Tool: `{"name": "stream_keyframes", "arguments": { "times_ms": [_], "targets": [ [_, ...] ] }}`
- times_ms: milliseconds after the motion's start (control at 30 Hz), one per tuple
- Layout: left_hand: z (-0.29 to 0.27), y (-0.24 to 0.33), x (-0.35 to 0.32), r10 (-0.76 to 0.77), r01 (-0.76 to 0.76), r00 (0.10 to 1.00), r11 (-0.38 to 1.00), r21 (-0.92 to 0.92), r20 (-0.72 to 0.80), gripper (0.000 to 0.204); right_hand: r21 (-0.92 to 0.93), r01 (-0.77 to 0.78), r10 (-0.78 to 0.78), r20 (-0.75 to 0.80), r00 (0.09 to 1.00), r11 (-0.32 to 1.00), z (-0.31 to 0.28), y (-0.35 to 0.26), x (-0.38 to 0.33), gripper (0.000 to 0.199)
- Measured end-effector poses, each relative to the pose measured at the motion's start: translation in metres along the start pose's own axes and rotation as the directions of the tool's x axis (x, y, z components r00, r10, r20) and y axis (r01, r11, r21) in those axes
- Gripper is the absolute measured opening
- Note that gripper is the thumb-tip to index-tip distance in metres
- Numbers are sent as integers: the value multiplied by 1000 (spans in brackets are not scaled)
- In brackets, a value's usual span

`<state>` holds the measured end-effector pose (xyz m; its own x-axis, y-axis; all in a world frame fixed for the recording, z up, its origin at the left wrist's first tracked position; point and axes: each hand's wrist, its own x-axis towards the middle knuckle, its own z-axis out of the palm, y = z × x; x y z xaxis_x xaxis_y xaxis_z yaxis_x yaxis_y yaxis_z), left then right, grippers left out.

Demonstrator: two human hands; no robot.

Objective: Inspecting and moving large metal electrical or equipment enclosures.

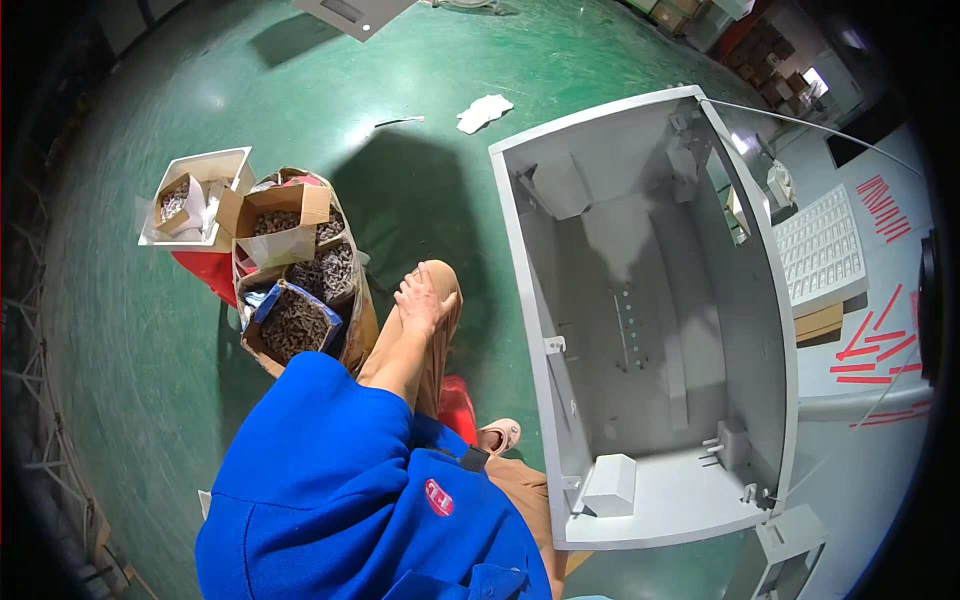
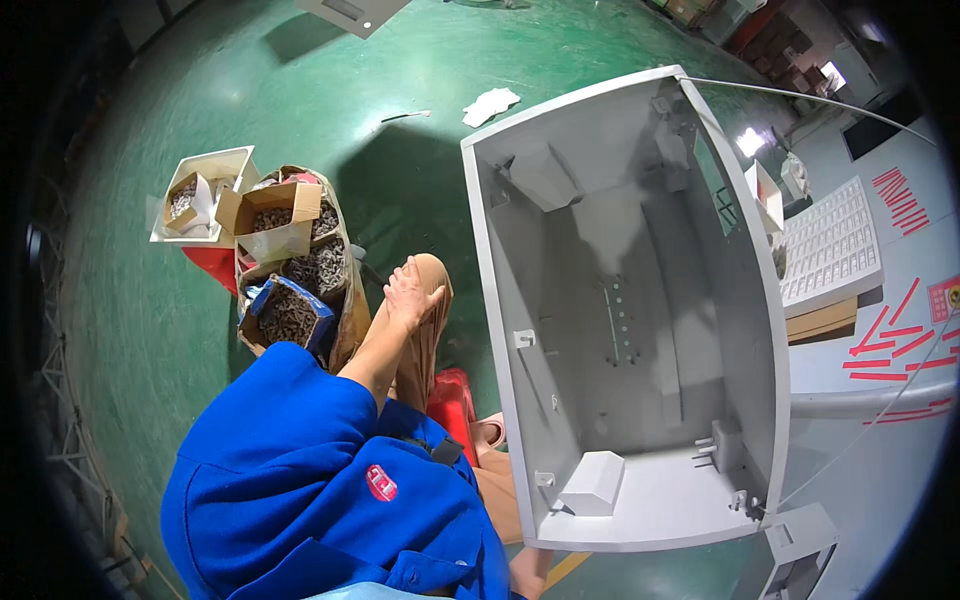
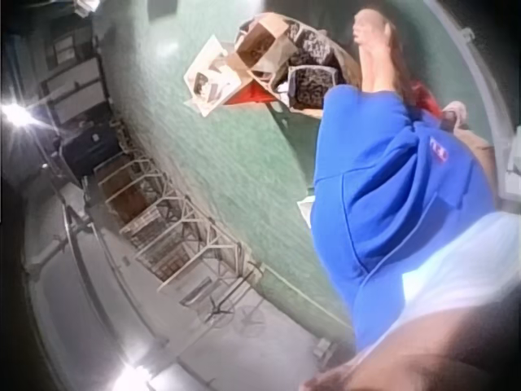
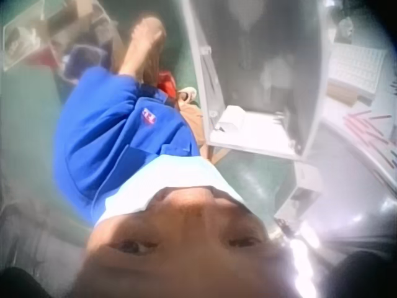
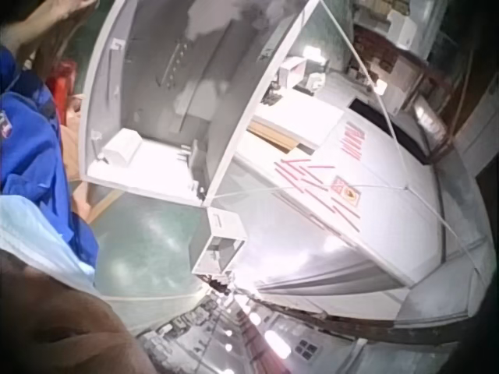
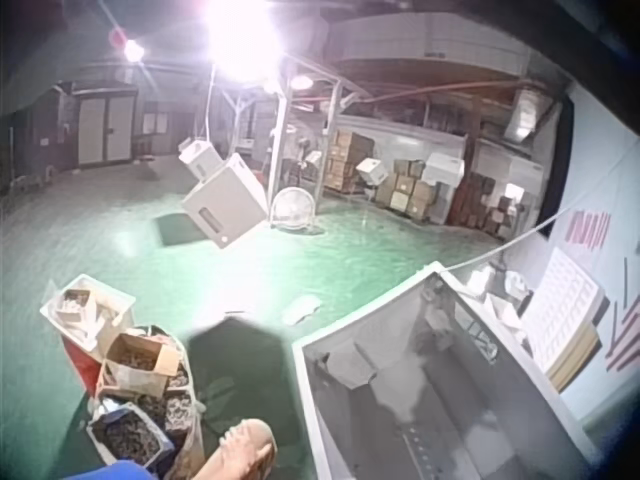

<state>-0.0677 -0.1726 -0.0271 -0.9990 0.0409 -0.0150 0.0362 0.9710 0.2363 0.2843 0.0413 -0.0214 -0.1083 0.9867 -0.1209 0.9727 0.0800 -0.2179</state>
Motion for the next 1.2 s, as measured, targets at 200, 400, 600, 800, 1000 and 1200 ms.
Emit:
{"name": "stream_keyframes", "arguments": {
  "times_ms": [200,400,600,800,1000,1200],
  "targets": [
    [-8,2,-2,-1,1,1000,1000,-13,20,86,-7,-58,57,-41,998,998,-11,23,-5,45],
    [-7,-2,-3,14,-14,1000,1000,-6,19,87,-9,-113,112,-79,991,994,-14,46,-11,44],
    [-9,1,-5,25,-25,1000,1000,18,1,85,-16,-171,168,-110,980,985,-17,69,-16,43],
    [-4,-1,-7,25,-25,999,1000,10,-21,84,-30,-225,219,-126,967,974,-15,92,-27,42],
    [-4,-7,-7,23,-23,999,1000,14,-40,84,-45,-273,265,-138,954,961,-10,109,-35,42],
    [-4,-4,-8,33,-33,999,999,7,-24,84,-49,-316,303,-182,936,947,0,122,-39,41]
  ]
}}
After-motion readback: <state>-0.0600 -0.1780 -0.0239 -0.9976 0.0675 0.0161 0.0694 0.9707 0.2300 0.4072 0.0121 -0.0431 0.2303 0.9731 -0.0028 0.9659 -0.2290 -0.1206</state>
